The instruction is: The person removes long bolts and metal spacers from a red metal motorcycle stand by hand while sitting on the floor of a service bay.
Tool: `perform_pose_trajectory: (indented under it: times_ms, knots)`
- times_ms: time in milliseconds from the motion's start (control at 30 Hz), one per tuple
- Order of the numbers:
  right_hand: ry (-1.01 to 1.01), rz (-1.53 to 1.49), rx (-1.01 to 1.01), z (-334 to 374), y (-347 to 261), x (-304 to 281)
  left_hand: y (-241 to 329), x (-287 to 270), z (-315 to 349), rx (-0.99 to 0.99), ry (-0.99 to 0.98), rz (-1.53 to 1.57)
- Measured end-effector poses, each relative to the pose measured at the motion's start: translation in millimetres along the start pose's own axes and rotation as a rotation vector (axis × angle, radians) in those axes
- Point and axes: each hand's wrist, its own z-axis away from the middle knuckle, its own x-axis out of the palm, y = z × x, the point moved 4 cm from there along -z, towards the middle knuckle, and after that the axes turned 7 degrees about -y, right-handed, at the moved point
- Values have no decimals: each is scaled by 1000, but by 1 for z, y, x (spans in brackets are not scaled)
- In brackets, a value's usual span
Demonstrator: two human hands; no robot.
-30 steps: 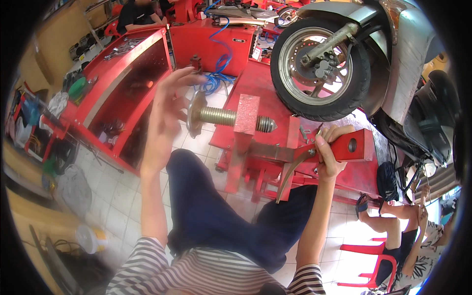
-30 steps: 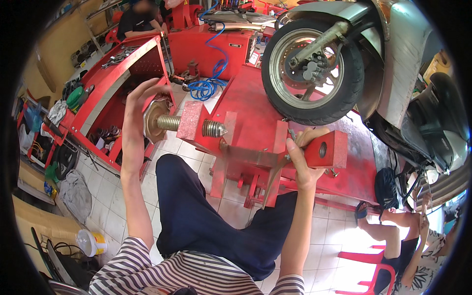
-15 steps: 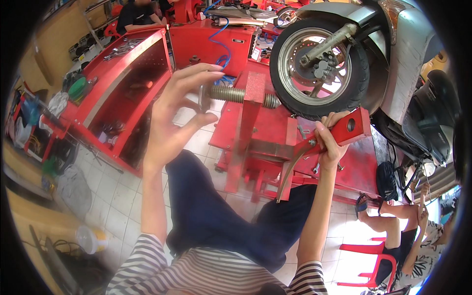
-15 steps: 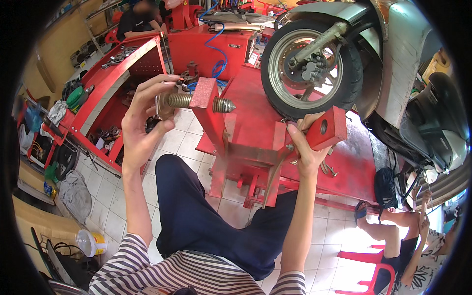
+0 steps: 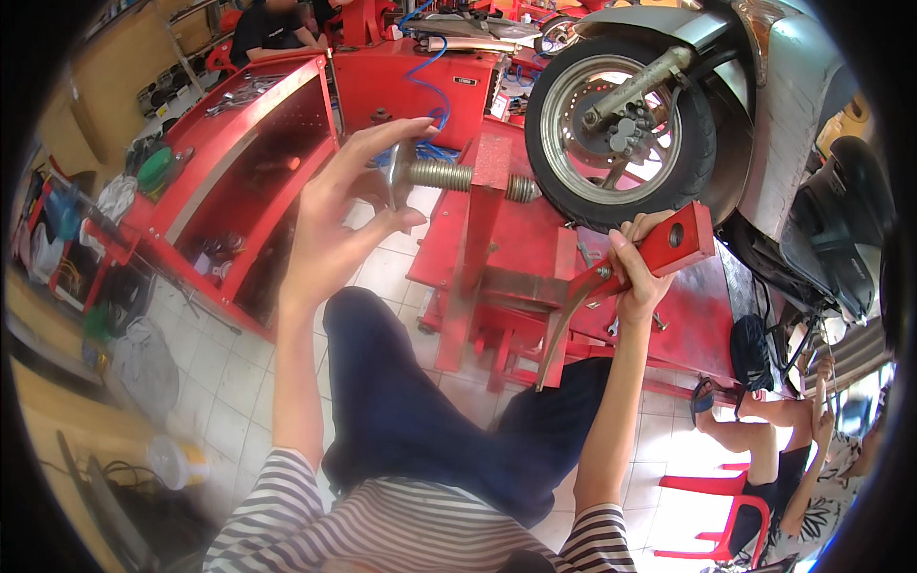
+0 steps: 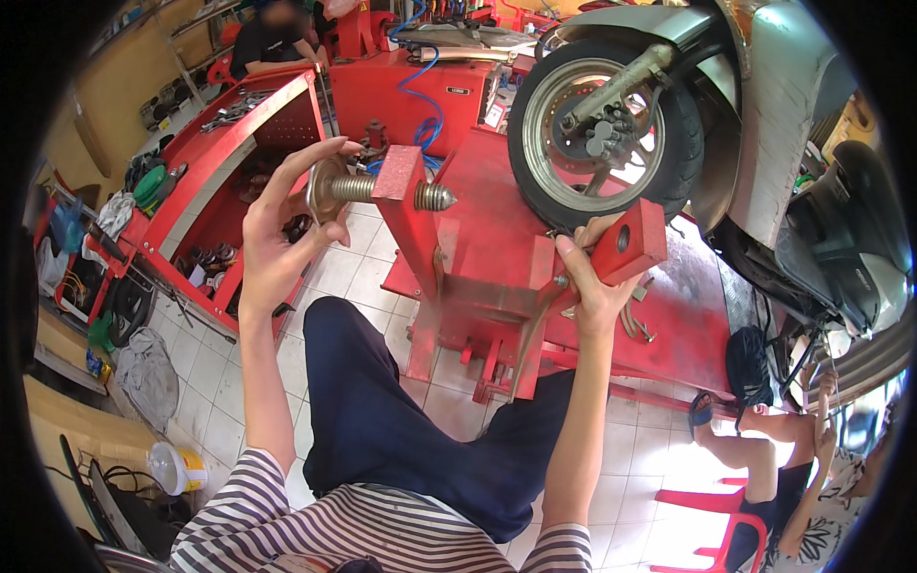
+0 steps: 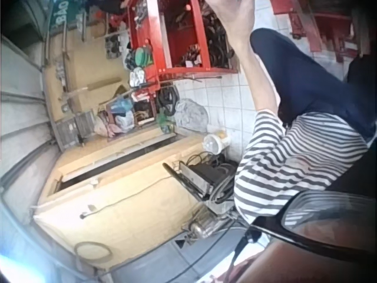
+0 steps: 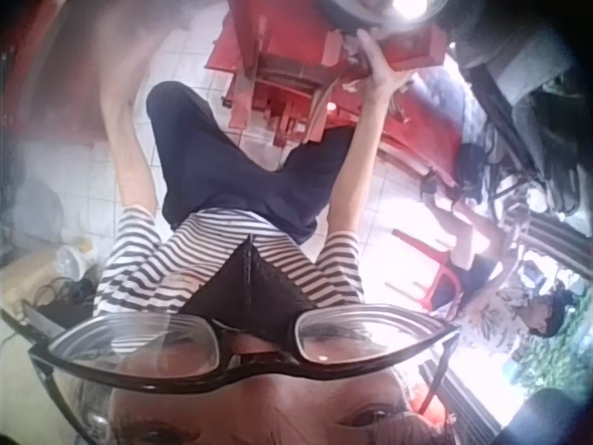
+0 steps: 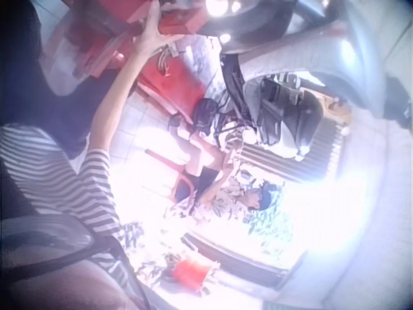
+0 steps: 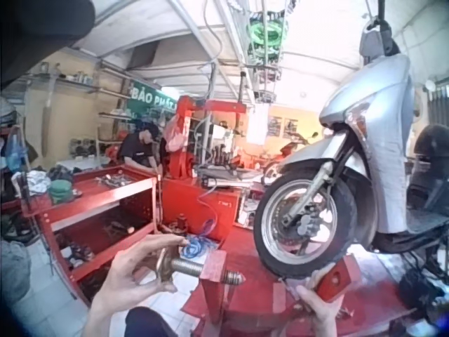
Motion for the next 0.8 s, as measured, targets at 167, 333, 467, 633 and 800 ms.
perform_pose_trajectory:
  times_ms: [167,333,467,633,800]
  knots:
    - [-14,-18,-19,0,1,-2,-30,-8,4,-286,-21,141]
    - [-8,-25,-5,0,2,3,-13,2,8,18,63,102]
    - [-21,-14,-32,0,0,-4,-29,-15,5,-308,-74,148]
    - [-10,-32,-8,0,2,5,-13,2,7,34,220,160]
    - [-15,-22,-27,0,-2,-1,-36,-19,5,-315,-73,125]
